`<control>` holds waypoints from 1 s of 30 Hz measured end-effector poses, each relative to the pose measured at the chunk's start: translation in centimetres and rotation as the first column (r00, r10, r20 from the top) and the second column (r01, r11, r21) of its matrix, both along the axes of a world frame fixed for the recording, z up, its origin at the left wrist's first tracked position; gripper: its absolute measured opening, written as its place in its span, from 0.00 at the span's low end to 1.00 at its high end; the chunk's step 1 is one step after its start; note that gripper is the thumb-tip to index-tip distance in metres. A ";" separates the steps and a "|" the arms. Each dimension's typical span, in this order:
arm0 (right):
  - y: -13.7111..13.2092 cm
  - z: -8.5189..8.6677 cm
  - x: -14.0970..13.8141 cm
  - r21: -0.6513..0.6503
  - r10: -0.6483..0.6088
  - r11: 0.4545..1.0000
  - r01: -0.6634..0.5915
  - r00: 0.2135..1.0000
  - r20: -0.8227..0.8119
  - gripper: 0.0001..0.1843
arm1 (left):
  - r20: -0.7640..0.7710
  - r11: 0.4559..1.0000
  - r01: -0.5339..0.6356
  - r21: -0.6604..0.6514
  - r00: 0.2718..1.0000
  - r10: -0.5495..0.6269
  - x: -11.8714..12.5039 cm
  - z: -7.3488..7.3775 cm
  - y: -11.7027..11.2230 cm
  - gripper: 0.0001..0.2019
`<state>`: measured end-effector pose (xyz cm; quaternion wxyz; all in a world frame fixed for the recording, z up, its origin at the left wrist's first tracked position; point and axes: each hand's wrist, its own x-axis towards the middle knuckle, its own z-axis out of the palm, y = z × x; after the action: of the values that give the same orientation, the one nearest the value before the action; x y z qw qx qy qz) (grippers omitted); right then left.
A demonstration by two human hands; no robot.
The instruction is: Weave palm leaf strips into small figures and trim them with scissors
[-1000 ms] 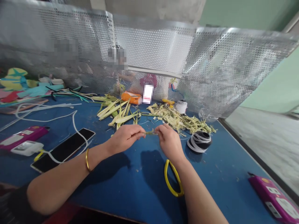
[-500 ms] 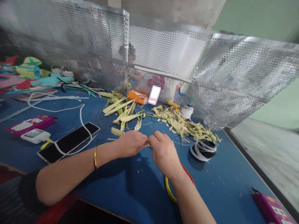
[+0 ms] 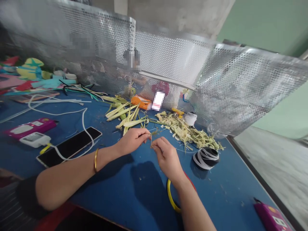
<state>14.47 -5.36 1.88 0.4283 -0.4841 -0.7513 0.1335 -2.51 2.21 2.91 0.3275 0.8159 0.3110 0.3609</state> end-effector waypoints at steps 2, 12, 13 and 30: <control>-0.4 0.1 -0.8 0.060 -0.009 0.998 0.011 0.999 -0.038 0.10 | -0.022 1.000 -0.025 -0.017 0.999 0.024 0.0 -0.2 0.1 0.11; -0.5 -1.5 -2.4 -0.023 -0.012 1.000 0.007 0.972 -0.235 0.10 | -0.021 0.994 -0.075 -0.076 0.997 0.074 0.6 -0.4 -0.7 0.11; -0.7 -1.5 -2.6 0.007 -0.019 1.000 0.020 0.986 -0.168 0.11 | -0.016 0.993 -0.091 -0.075 0.996 0.090 0.6 -0.5 -0.8 0.11; -1.4 -1.5 -3.9 0.206 -0.051 0.978 0.010 0.979 0.197 0.11 | -0.149 0.972 -0.204 0.114 0.964 0.219 0.7 -1.1 -1.0 0.12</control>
<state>10.60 -6.76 0.42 0.3995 -0.4601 -0.7929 -0.0006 -1.82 1.23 1.83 0.2206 0.8196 0.4038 0.3415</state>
